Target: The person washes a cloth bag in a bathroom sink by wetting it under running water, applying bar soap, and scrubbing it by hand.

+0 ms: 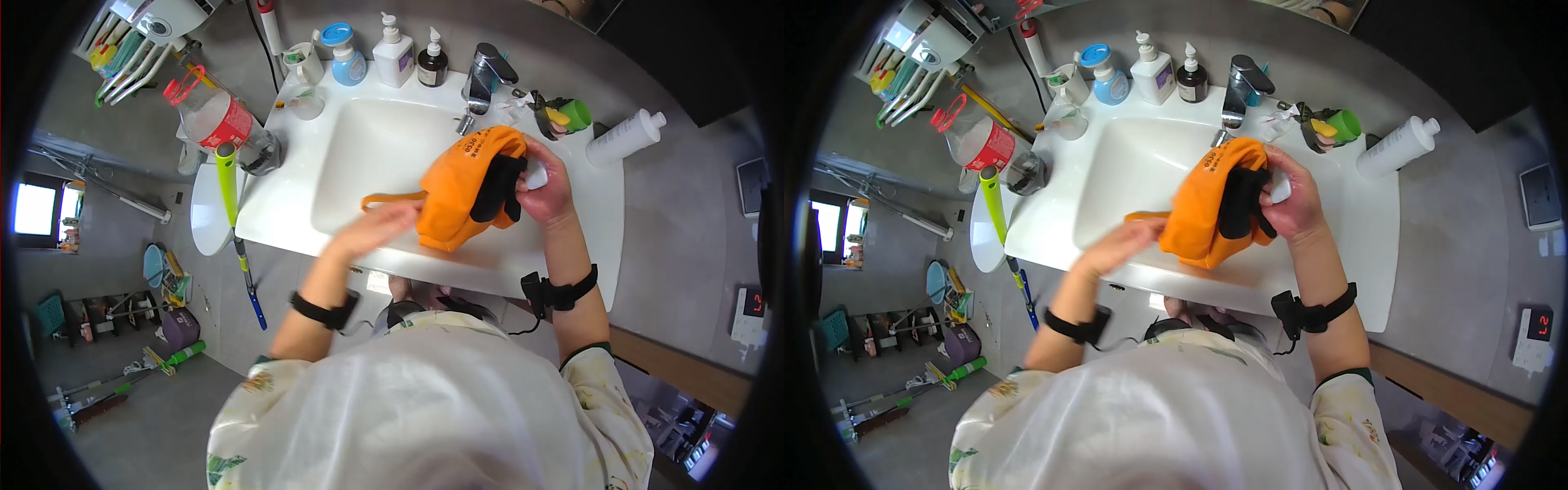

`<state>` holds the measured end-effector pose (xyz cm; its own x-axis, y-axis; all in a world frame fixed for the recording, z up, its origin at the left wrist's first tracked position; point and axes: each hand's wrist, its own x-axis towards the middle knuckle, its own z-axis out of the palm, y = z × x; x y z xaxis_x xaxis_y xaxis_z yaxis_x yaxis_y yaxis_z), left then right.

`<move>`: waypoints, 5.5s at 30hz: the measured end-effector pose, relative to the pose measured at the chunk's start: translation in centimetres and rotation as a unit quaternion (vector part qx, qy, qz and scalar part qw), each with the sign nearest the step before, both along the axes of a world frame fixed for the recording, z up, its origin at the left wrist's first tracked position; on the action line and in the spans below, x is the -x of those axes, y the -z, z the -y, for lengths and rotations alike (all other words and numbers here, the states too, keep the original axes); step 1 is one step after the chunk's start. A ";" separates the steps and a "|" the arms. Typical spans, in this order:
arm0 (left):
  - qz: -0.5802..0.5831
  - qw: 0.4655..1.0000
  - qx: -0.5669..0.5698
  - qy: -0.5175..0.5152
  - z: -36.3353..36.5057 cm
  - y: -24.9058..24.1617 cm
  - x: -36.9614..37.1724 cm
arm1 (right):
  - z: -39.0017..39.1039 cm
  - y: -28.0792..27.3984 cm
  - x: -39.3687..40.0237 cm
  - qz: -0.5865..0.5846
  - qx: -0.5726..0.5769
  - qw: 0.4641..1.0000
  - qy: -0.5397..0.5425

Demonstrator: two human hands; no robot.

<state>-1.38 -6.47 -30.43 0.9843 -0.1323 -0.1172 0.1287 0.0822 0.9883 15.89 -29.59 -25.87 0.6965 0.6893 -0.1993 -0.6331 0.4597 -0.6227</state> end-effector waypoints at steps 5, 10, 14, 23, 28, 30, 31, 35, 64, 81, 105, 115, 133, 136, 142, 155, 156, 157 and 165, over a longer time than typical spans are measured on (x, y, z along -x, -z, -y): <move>-0.121 0.986 0.083 -0.081 0.7 2.2 -0.7 | -0.1 -0.2 -0.4 -0.014 0.017 0.999 0.035; -0.068 0.818 0.567 -0.068 -1.6 3.6 -2.1 | -1.2 -1.4 0.5 0.012 0.078 0.997 -0.003; 0.020 0.955 0.291 -0.059 -0.2 4.1 -4.1 | -2.3 1.0 0.2 0.030 0.129 0.991 -0.022; 0.008 0.710 0.704 -0.021 5.1 4.0 -5.3 | -9.7 3.6 6.9 0.718 0.360 0.542 0.247; -0.115 0.767 0.599 -0.198 6.2 3.2 -2.3 | -10.0 8.1 6.3 0.659 0.429 0.594 0.169; -0.084 0.742 0.647 -0.152 5.5 5.2 -2.1 | -10.3 10.3 8.4 0.717 0.433 0.511 0.193; -0.085 0.742 0.647 -0.152 5.0 6.3 -1.9 | -10.0 10.2 9.0 0.716 0.434 0.511 0.193; -0.090 0.750 0.635 -0.162 5.3 6.6 -0.5 | -10.0 10.6 7.5 0.730 0.320 0.596 0.094; -0.133 0.739 0.629 -0.201 4.1 6.9 2.4 | -12.4 10.9 8.5 0.646 0.461 0.608 -0.006; -0.101 0.684 0.716 -0.090 3.1 15.8 2.4 | -10.6 10.2 6.9 0.342 0.285 0.840 0.309; 0.154 0.887 -0.373 -0.224 4.9 9.6 1.1 | -11.1 11.9 8.8 0.517 0.506 0.687 0.071; 0.152 0.904 -0.323 -0.236 4.2 9.4 0.2 | -12.1 10.8 8.9 0.603 0.504 0.611 0.096; 0.176 0.880 -0.381 -0.223 3.4 8.7 0.1 | -12.9 9.9 5.8 0.456 0.518 0.722 0.051; 0.182 0.879 -0.382 -0.219 3.0 8.4 -0.1 | -12.5 7.8 9.3 0.646 0.464 0.604 0.050; 0.189 0.870 -0.402 -0.213 2.9 8.2 -0.1 | -12.8 10.9 6.3 0.574 0.497 0.645 0.085; 0.219 0.832 -0.475 -0.186 2.0 7.3 -0.1 | -13.6 9.6 6.5 0.544 0.504 0.656 0.142; 0.224 0.819 -0.496 -0.180 1.9 7.1 0.0 | -13.4 9.0 7.8 0.628 0.472 0.595 0.171; 0.233 0.802 -0.523 -0.173 1.9 6.9 0.1 | -12.6 8.2 9.2 0.693 0.408 0.578 0.134; 0.171 0.902 -0.358 -0.170 1.7 6.7 0.7 | -10.6 14.9 -1.1 0.391 0.561 0.722 0.102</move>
<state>-2.07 -8.20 -37.15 0.9485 0.1728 0.2655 -0.1067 -0.6149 0.7813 17.00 -19.04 -40.79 0.9630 0.2659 -0.0432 0.1234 -0.5782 -0.8065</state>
